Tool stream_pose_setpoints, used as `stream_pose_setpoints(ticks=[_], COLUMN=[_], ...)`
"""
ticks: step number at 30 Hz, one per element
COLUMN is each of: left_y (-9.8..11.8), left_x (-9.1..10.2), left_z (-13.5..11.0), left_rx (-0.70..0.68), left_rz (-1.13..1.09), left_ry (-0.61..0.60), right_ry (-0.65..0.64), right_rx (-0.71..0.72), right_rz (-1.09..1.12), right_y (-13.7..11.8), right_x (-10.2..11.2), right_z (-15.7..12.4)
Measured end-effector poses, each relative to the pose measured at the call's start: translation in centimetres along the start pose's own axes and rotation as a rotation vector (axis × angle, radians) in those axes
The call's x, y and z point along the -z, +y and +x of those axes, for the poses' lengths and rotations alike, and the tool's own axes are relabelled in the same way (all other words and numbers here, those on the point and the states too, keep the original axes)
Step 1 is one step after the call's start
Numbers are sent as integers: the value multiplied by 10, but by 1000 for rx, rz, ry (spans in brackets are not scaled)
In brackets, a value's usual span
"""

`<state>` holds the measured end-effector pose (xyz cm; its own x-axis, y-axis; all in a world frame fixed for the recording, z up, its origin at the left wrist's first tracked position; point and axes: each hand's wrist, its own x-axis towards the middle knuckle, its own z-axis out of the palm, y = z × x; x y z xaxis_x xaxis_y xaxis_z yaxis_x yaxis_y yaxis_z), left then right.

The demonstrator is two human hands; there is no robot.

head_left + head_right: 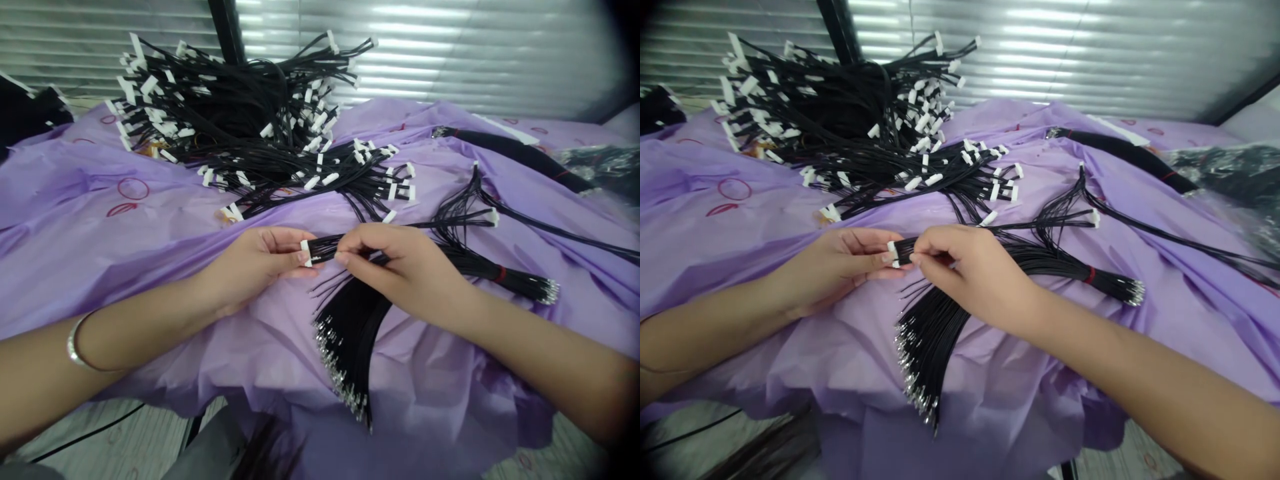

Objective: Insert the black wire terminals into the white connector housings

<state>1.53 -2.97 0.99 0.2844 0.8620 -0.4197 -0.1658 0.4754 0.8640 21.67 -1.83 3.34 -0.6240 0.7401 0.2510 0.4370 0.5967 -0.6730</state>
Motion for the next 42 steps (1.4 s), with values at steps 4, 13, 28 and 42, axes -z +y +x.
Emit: stream_pose_setpoints(ticks=[4,13,28,42], left_y=[-3,-5,-5,-4], left_x=[0,1,1,-2], left_z=[0,0,0,-2], left_rx=[-9,-40,-55,-77], left_rz=[20,65,132,219], left_ry=[-11,-60,-84,-104], right_ry=[16,49,18,1], right_rx=[-117,-161,-150,-58], right_rz=[4,5,-33,-2], right_y=[2,9,9,14], right_x=[-5,-11,-11,-20], right_z=[1,5,4,5])
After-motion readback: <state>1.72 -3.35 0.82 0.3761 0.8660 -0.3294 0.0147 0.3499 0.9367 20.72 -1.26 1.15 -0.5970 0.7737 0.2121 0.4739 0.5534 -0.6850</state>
